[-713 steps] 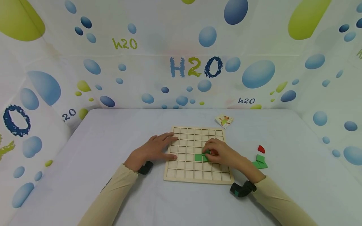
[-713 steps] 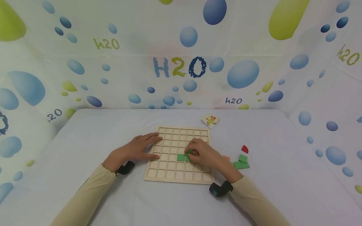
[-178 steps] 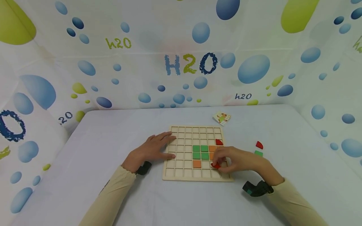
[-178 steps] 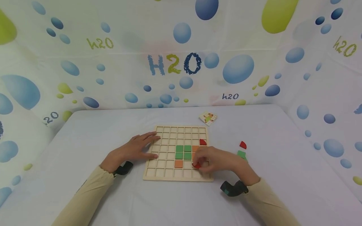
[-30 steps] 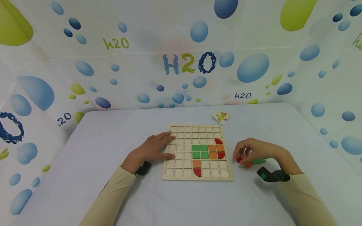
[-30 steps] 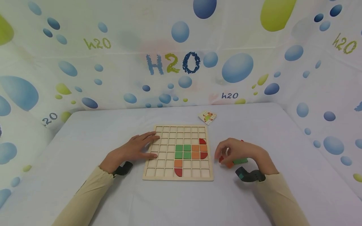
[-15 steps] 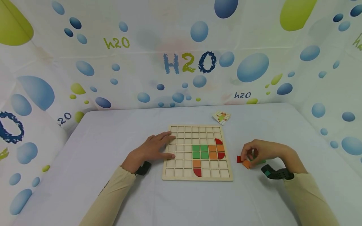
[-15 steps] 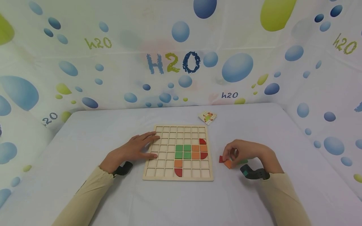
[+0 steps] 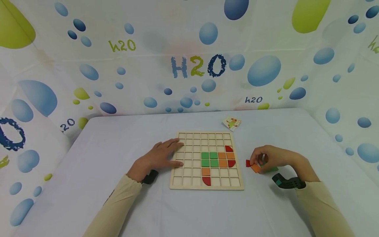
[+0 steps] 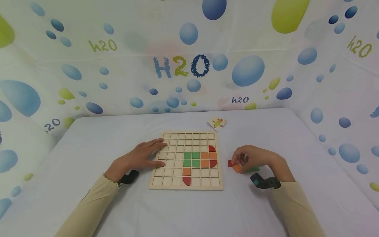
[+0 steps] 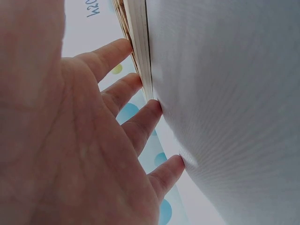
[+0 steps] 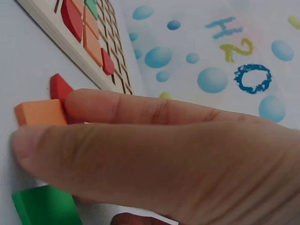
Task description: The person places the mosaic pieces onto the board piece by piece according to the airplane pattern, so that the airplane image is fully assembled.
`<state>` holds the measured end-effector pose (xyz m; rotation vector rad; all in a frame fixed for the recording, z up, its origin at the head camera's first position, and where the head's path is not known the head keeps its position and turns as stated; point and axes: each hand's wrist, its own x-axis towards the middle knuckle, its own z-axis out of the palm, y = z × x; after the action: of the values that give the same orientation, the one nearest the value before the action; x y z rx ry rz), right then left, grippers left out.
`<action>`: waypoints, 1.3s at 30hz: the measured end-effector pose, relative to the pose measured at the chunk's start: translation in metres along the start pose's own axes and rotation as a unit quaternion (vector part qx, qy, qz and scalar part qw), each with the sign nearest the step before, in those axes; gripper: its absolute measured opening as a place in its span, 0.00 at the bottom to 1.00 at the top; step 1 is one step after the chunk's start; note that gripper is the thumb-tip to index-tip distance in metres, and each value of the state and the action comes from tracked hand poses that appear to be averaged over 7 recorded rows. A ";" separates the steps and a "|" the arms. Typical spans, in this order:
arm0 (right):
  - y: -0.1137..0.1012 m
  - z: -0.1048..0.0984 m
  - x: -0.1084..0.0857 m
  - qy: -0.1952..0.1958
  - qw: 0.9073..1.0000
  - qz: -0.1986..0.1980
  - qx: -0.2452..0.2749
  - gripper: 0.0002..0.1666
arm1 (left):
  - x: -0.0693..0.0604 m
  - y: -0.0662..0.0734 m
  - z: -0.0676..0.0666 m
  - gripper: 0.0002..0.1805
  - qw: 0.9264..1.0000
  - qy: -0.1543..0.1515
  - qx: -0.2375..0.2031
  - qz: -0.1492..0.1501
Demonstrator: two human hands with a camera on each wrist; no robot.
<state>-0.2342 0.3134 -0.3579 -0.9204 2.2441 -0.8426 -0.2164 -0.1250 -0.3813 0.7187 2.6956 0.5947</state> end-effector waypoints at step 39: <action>-0.001 0.005 0.017 0.080 0.994 -0.070 0.002 0.11 | 0.005 -0.001 -0.006 0.43 1.000 0.000 -0.007 0.002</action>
<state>-0.2411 0.2985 -0.3650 -1.0507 2.3320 -1.0157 -0.2234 -0.1253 -0.3779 0.7216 2.6881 0.6150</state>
